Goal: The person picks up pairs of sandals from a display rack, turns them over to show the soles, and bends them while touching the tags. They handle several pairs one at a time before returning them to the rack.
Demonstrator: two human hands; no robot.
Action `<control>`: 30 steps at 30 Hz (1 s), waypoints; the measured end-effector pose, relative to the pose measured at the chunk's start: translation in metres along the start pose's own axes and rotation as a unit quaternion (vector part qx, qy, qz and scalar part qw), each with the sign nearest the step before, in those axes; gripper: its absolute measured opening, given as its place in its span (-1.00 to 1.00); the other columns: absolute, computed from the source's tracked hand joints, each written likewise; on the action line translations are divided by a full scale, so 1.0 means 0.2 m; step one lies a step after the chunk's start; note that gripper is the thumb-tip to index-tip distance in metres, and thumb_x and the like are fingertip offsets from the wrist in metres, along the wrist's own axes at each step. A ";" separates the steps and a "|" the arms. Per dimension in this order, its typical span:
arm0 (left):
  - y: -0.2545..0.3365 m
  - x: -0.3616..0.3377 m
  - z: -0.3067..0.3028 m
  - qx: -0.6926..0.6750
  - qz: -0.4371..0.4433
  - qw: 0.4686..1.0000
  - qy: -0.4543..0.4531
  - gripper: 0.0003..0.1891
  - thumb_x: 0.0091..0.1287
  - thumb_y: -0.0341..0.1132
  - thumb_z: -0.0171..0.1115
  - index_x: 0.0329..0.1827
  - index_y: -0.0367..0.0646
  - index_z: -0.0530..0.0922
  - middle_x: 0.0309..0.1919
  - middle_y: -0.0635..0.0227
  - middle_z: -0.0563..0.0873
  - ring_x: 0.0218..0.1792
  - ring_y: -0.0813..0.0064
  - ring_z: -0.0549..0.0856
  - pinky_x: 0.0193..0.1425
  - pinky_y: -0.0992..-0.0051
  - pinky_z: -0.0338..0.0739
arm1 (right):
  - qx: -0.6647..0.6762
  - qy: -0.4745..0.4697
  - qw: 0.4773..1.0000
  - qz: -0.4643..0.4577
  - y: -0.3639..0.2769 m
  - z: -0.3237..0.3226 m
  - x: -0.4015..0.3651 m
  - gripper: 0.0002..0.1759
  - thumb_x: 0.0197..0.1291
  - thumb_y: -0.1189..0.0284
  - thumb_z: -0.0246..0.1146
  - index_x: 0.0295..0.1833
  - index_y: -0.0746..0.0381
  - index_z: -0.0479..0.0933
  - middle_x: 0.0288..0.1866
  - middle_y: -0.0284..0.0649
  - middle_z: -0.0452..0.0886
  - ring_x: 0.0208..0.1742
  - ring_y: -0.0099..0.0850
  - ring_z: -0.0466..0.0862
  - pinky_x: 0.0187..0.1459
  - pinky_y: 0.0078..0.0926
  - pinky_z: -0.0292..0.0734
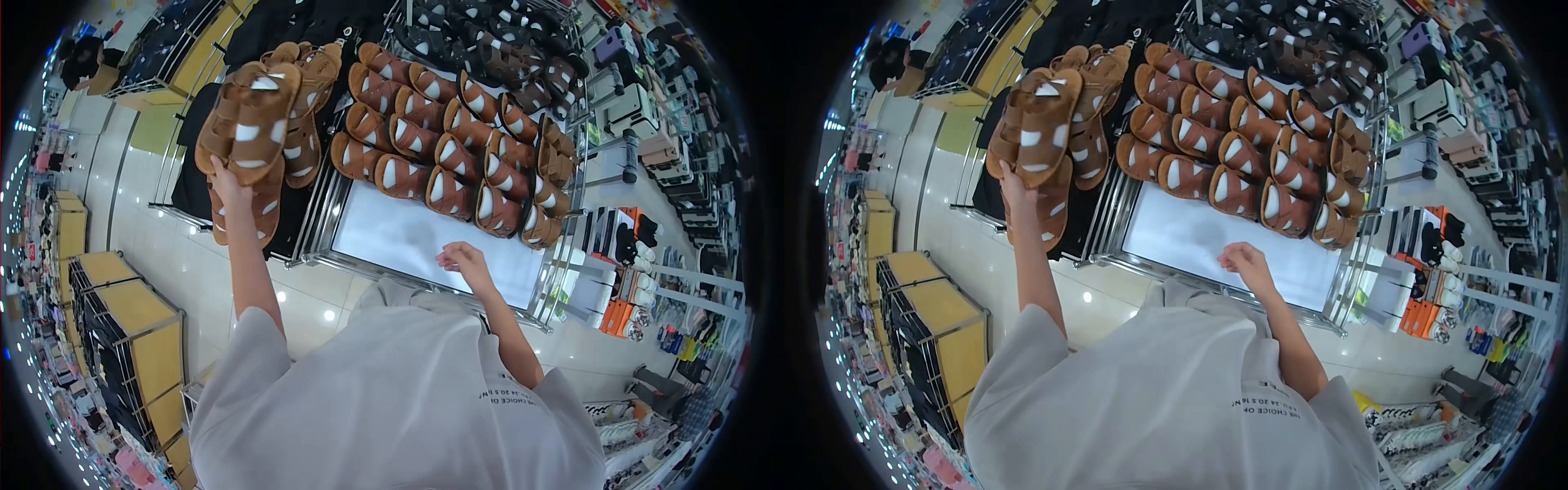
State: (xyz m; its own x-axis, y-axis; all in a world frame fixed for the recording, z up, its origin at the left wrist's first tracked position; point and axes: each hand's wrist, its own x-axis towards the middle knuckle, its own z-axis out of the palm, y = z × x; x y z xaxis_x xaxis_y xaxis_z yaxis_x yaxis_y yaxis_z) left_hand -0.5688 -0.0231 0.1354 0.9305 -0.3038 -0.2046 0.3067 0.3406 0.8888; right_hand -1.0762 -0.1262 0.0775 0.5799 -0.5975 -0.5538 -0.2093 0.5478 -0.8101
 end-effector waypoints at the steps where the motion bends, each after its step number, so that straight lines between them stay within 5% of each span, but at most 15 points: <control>1: -0.04 0.16 -0.02 0.000 0.003 1.000 0.007 -0.43 0.50 -0.09 0.03 0.43 -0.22 0.17 0.29 0.07 0.42 0.18 0.08 0.57 0.17 0.02 0.61 | -0.011 -0.005 1.000 0.000 0.03 0.00 -0.01 -0.76 0.34 0.41 0.12 -0.02 0.36 0.50 -0.17 -0.12 0.69 -0.18 -0.45 0.67 -0.08 -0.53 0.57; 5: -0.22 0.48 -0.10 0.028 -0.113 0.988 0.103 -0.47 0.48 -0.14 0.09 0.38 -0.28 0.25 0.24 0.08 0.47 0.14 0.09 0.59 0.15 -0.03 0.61 | -0.040 0.006 0.999 -0.005 0.09 -0.02 -0.06 -0.76 0.32 0.45 0.14 -0.02 0.38 0.49 -0.19 -0.16 0.69 -0.21 -0.46 0.67 -0.10 -0.56 0.56; 8: -0.29 0.41 -0.10 0.007 -0.125 0.987 0.104 -0.44 0.45 -0.15 0.14 0.36 -0.35 0.27 0.22 0.07 0.49 0.10 0.09 0.61 0.11 0.06 0.64 | -0.052 0.022 0.998 -0.013 0.10 -0.04 -0.08 -0.75 0.31 0.44 0.15 -0.01 0.40 0.49 -0.22 -0.19 0.69 -0.22 -0.49 0.66 -0.14 -0.59 0.54; 14: -0.27 0.34 0.06 0.286 -0.050 0.917 0.272 -0.45 0.30 -0.45 0.16 0.30 -0.55 0.22 0.25 -0.14 0.37 0.16 -0.01 0.54 0.20 0.20 0.54 | -0.053 0.026 0.998 -0.025 0.12 -0.05 -0.06 -0.75 0.28 0.46 0.17 -0.02 0.40 0.49 -0.25 -0.21 0.69 -0.24 -0.53 0.64 -0.18 -0.62 0.51; 18: -0.23 0.25 0.16 0.374 -0.023 0.877 0.301 -0.43 0.24 -0.50 0.17 0.28 -0.56 0.21 0.31 -0.21 0.19 0.26 -0.11 0.41 0.26 0.18 0.46 | -0.065 0.020 0.997 -0.037 0.11 -0.03 -0.05 -0.76 0.26 0.47 0.20 -0.04 0.40 0.51 -0.29 -0.24 0.67 -0.27 -0.54 0.64 -0.20 -0.63 0.51; 24: -0.13 0.20 0.18 0.487 -0.081 0.854 0.163 -0.35 0.33 -0.16 0.12 0.36 -0.47 0.27 0.45 -0.19 0.01 0.43 -0.13 0.06 0.38 0.07 0.23 | -0.084 0.023 0.995 -0.049 0.13 -0.06 -0.04 -0.77 0.25 0.47 0.21 -0.05 0.39 0.52 -0.31 -0.25 0.66 -0.28 -0.54 0.64 -0.21 -0.62 0.52; 27: -0.17 0.26 0.18 0.523 -0.104 0.829 0.169 -0.29 0.34 0.05 0.04 0.38 -0.37 0.32 0.49 -0.12 0.01 0.45 -0.11 -0.01 0.41 0.05 0.14 | -0.087 0.034 0.993 -0.069 0.16 -0.10 -0.04 -0.76 0.25 0.47 0.21 -0.04 0.40 0.52 -0.31 -0.24 0.67 -0.27 -0.53 0.64 -0.20 -0.62 0.52; 28: -0.10 0.15 0.24 0.559 -0.081 0.808 0.165 -0.24 0.30 0.13 0.09 0.37 -0.34 0.35 0.48 -0.12 0.04 0.44 -0.09 0.05 0.40 0.06 0.16 | -0.083 0.039 0.993 -0.073 0.18 -0.11 -0.04 -0.76 0.25 0.47 0.21 -0.05 0.40 0.52 -0.30 -0.23 0.67 -0.27 -0.53 0.64 -0.19 -0.61 0.52; 30: -0.21 0.24 0.08 0.695 0.053 0.701 0.147 -0.20 0.23 0.27 0.12 0.19 -0.39 0.46 0.22 -0.14 0.44 0.24 -0.13 0.39 0.31 0.02 0.26 | -0.076 0.064 0.992 -0.079 0.20 -0.17 -0.05 -0.77 0.25 0.47 0.21 -0.05 0.41 0.53 -0.29 -0.22 0.68 -0.27 -0.53 0.64 -0.18 -0.60 0.53</control>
State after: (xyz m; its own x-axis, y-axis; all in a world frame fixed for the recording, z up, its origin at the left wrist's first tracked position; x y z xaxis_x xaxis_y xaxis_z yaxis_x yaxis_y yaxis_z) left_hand -0.5394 -0.0654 0.0952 0.9970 -0.0769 -0.0019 -0.0696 -0.9121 0.4039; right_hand -1.1172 -0.1178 0.0435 0.5121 -0.7434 -0.4303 -0.2457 0.3532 -0.9027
